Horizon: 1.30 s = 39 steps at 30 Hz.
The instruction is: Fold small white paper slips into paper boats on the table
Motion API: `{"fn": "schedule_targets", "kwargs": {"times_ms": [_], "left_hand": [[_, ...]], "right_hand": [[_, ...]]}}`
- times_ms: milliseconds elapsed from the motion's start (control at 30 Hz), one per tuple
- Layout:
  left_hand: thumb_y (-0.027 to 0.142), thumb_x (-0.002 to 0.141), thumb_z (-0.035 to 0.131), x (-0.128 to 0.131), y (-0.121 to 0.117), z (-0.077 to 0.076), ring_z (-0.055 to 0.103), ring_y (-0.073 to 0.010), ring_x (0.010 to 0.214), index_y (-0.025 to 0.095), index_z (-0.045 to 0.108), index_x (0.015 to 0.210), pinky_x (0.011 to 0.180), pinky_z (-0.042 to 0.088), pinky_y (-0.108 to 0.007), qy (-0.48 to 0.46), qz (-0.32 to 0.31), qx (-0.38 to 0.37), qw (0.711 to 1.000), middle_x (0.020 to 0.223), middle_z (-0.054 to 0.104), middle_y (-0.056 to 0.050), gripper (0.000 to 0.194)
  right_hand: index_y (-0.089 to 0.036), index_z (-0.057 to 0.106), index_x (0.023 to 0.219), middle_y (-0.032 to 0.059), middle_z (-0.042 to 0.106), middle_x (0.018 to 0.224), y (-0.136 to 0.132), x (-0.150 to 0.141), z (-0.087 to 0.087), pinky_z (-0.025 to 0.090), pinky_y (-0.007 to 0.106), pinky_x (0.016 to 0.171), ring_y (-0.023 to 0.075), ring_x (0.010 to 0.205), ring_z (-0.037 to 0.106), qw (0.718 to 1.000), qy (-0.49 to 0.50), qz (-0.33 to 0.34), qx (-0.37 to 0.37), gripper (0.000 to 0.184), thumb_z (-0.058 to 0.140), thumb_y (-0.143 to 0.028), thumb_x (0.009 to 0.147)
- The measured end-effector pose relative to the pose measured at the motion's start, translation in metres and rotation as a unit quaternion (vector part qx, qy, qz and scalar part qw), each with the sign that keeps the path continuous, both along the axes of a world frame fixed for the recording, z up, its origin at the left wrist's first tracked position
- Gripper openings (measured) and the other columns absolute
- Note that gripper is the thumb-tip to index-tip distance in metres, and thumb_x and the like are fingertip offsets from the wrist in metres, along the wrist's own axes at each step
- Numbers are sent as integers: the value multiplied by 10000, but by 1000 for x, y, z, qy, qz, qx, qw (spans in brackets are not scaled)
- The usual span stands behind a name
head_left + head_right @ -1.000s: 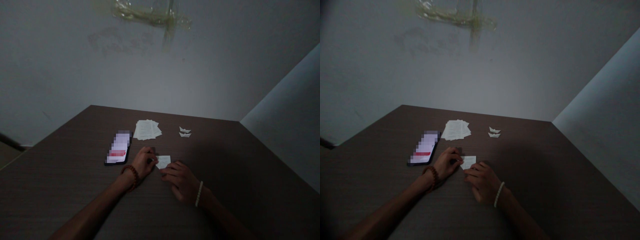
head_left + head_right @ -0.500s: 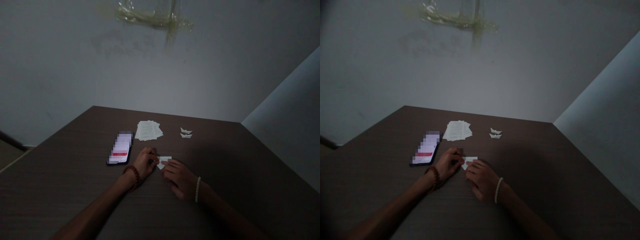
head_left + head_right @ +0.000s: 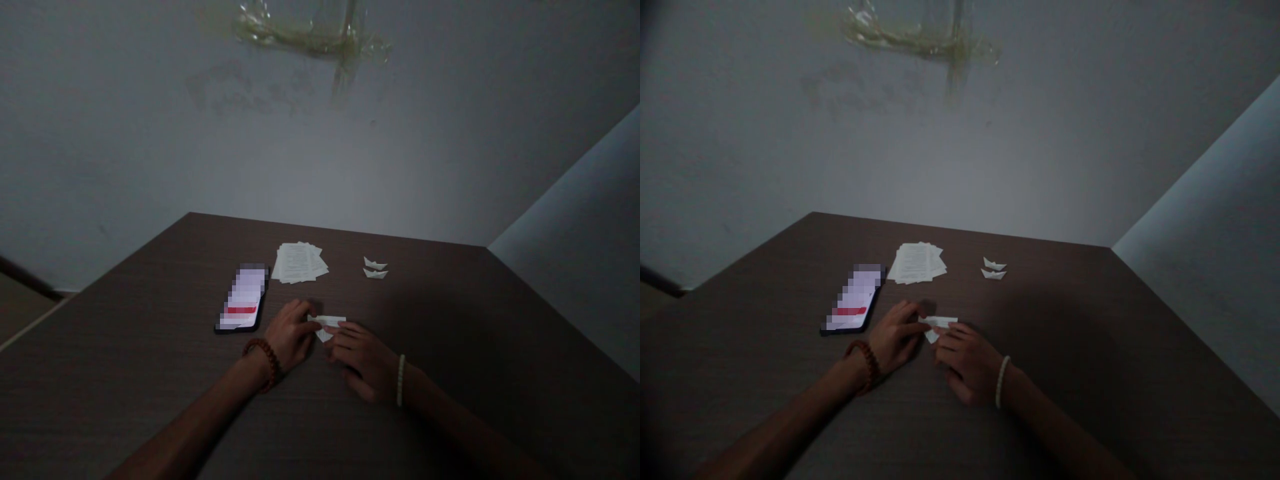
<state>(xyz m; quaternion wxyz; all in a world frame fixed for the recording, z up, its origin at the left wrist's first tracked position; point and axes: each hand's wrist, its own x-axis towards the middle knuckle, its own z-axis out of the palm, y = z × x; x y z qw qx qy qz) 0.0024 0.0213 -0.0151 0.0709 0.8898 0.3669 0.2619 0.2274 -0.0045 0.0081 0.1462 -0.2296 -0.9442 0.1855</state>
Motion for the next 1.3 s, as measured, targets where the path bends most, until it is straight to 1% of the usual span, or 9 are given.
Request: {"fn": "schedule_targets", "kwargs": {"times_ms": [67,133,267,400,500,867,1067,1200,1300], "left_hand": [[72,748,517,-5,-3,3,461,-238,910,209,688,921,759,398,-367,57,-34,14,998,1040,536,-89,280],[100,748,535,-10,-5,5,449,-250,928,229,671,1010,779,384,-392,102,-55,28,993,1055,531,-91,322],[113,743,544,-16,-9,6,432,-250,920,252,632,1121,770,373,-389,139,-65,25,988,1003,521,-90,412],[113,763,527,-13,-10,9,429,-230,852,266,640,1114,714,362,-357,132,-59,17,989,913,511,-75,399],[139,805,504,-9,-9,13,424,-231,823,280,686,1023,690,350,-352,117,-20,15,993,841,496,-70,317],[131,754,547,-13,-2,11,420,-235,819,242,735,896,675,361,-351,100,58,43,992,800,514,-81,260],[128,743,545,-14,0,11,421,-234,809,216,731,897,677,376,-353,106,51,45,992,774,520,-79,258],[127,743,533,-14,-2,13,426,-238,821,202,729,896,684,393,-356,105,48,39,992,781,518,-84,261],[133,750,524,-14,-3,14,431,-236,813,200,728,909,671,404,-349,104,44,24,993,780,518,-83,267]], "right_hand": [[-167,554,990,96,596,1108,0,0,-1,209,422,1093,232,1292,377,1000,2,1,1,310,508,-128,686],[-171,554,987,89,598,1117,1,0,-3,203,422,1094,227,1298,370,1000,4,-2,4,303,505,-125,692],[-175,558,964,83,611,1087,1,-1,-5,221,413,1085,217,1291,382,1000,1,-9,12,259,500,-121,718],[-172,565,958,85,615,1061,0,-2,-4,240,408,1077,219,1289,385,1000,2,-9,18,247,500,-118,726],[-173,565,955,82,617,1062,0,-2,-4,236,408,1082,220,1283,392,1000,1,-12,19,242,500,-118,729],[-169,568,954,87,613,1080,-1,-2,-3,222,392,1095,219,1280,398,1000,-6,-17,21,260,503,-115,708],[-164,559,936,98,608,1091,-2,-4,1,242,409,1082,241,1262,415,999,-11,-18,28,234,498,-123,713],[-167,555,890,88,621,1037,-2,-7,3,298,398,1041,241,1213,459,999,-3,-19,39,189,506,-122,713],[-164,552,916,92,620,1091,-1,-8,2,332,396,1002,234,1203,467,999,4,-23,36,205,513,-123,718]]}}
